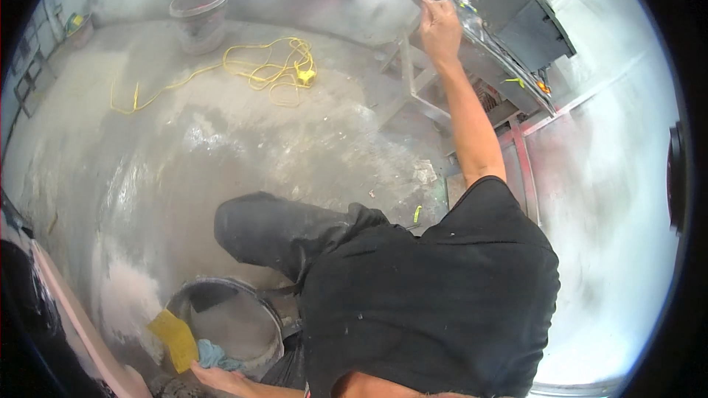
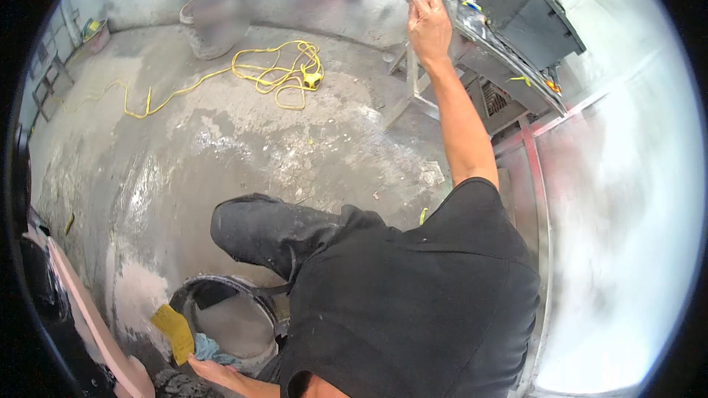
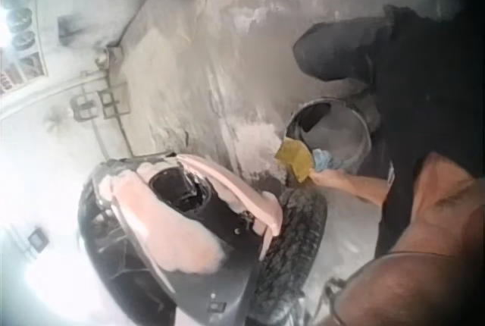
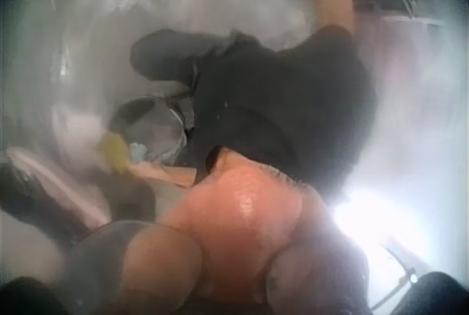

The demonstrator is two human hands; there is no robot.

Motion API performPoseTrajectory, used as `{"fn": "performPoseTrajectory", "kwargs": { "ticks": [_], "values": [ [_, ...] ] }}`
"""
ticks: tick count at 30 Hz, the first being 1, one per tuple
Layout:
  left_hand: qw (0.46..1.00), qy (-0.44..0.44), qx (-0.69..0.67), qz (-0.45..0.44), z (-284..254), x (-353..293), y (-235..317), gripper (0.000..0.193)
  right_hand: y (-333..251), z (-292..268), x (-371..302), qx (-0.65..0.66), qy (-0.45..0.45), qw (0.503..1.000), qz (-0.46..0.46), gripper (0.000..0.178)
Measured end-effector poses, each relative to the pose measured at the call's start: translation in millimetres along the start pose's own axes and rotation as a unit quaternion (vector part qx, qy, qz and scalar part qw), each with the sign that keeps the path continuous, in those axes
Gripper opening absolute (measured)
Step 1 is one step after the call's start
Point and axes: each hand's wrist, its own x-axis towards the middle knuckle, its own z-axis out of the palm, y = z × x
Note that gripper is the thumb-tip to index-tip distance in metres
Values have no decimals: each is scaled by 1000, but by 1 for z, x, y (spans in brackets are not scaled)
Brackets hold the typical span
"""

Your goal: The person wet sands a car fender and bumper using sandpaper and a sanding block, frequently wiping the body panel with a cloth and dipping into a bucket of water.

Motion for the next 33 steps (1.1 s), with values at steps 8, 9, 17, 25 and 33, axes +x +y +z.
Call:
{"fn": "performPoseTrajectory", "kwargs": {
  "ticks": [8, 9, 17, 25, 33],
  "values": [
    [988, -33, 89, 124, 13, 36, -93, 41, 186, -24, 30, -329, -170, 927, 55, 35],
    [988, -39, 83, 122, 21, 31, -90, 41, 213, -30, 19, -366, -186, 904, 115, 44],
    [996, -15, -81, 33, -3, -16, -9, 44, 171, 43, -30, -301, -203, 921, 141, 65],
    [985, 126, -18, 119, -5, -5, 43, 32, -246, 49, -68, 427, -338, 820, -178, 25],
    [964, 235, -108, -68, -66, -64, 55, 31, -587, -71, -332, 539, -628, 130, -547, 31]
  ]
}}
